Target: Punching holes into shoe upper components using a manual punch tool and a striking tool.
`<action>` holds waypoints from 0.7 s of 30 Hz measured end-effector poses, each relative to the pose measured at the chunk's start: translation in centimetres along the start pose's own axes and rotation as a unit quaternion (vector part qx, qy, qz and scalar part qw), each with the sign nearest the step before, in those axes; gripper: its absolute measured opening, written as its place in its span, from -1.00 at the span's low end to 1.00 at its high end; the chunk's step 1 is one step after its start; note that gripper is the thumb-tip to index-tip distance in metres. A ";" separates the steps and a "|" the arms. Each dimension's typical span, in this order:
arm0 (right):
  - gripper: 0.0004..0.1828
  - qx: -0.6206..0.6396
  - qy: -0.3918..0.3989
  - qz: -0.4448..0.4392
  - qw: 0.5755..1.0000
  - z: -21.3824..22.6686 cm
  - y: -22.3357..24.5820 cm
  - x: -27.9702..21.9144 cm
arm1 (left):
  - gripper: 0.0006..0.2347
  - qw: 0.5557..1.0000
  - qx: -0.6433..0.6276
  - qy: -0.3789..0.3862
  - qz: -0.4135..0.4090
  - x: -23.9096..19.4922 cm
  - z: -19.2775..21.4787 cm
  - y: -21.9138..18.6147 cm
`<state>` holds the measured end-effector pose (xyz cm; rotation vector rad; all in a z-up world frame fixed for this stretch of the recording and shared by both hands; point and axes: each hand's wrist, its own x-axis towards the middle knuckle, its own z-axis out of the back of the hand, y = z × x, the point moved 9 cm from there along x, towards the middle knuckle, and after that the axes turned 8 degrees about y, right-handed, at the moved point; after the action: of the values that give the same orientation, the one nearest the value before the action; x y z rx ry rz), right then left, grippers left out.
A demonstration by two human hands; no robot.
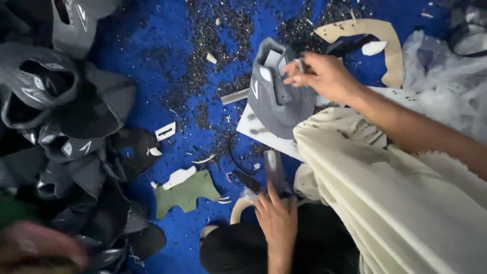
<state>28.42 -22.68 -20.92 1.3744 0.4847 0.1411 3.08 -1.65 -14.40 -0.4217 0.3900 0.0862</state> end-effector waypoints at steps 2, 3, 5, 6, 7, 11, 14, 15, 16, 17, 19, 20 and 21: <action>-0.95 0.115 0.060 0.024 0.991 -2.6 -0.6 0.4 | -0.11 0.954 0.027 0.221 0.200 -3.5 -3.0 2.3; -0.95 0.113 0.062 0.025 0.991 -3.1 -1.4 0.9 | -0.11 0.954 0.025 0.219 0.201 -3.4 -3.0 2.8; -0.95 0.135 0.130 0.010 0.982 -5.3 -3.1 2.1 | -0.18 0.949 -0.080 0.179 0.245 -3.6 -2.7 4.5; -0.95 0.133 0.134 0.013 0.982 -5.5 -3.8 2.4 | -0.18 0.949 -0.082 0.176 0.247 -4.5 -3.3 5.5; -0.92 0.144 0.134 0.004 0.980 -5.4 -4.7 2.7 | -0.19 0.950 -0.134 0.149 0.241 -5.1 -3.7 6.4; -0.92 0.113 0.121 -0.013 0.986 -5.7 -6.1 2.2 | -0.25 0.945 -0.312 -0.006 0.099 -6.4 -2.9 4.9; -0.86 0.080 0.087 0.029 0.993 -5.3 -5.8 2.0 | -0.27 0.922 -0.380 -0.040 0.067 -4.8 1.1 1.4; -0.86 0.084 0.092 0.023 0.992 -5.9 -5.7 1.1 | -0.27 0.921 -0.380 -0.038 0.075 -4.5 4.0 -0.3; -0.90 0.031 0.068 0.081 0.994 -5.9 -4.4 0.2 | -0.27 0.933 -0.344 -0.085 0.061 -4.2 8.0 -2.1; -0.92 -0.027 0.042 0.144 0.988 -5.6 -2.7 -0.3 | -0.28 0.940 -0.309 -0.136 0.041 -3.4 12.0 -4.0; -0.91 -0.050 0.050 0.160 0.985 -5.6 -2.1 -0.8 | -0.43 0.932 -0.328 -0.151 -0.042 -4.4 15.2 -4.5; -0.88 -0.070 0.055 0.176 0.980 -5.5 -1.5 -0.9 | -0.56 0.917 -0.341 -0.162 -0.127 -5.0 17.2 -5.6; -0.88 -0.070 0.055 0.180 0.980 -5.6 -1.4 -1.0 | -0.56 0.917 -0.339 -0.165 -0.128 -3.9 16.0 -4.4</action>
<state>25.00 -18.30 -22.63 1.3094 0.3073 0.5398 5.83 0.95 2.19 -1.1248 -0.0483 0.0330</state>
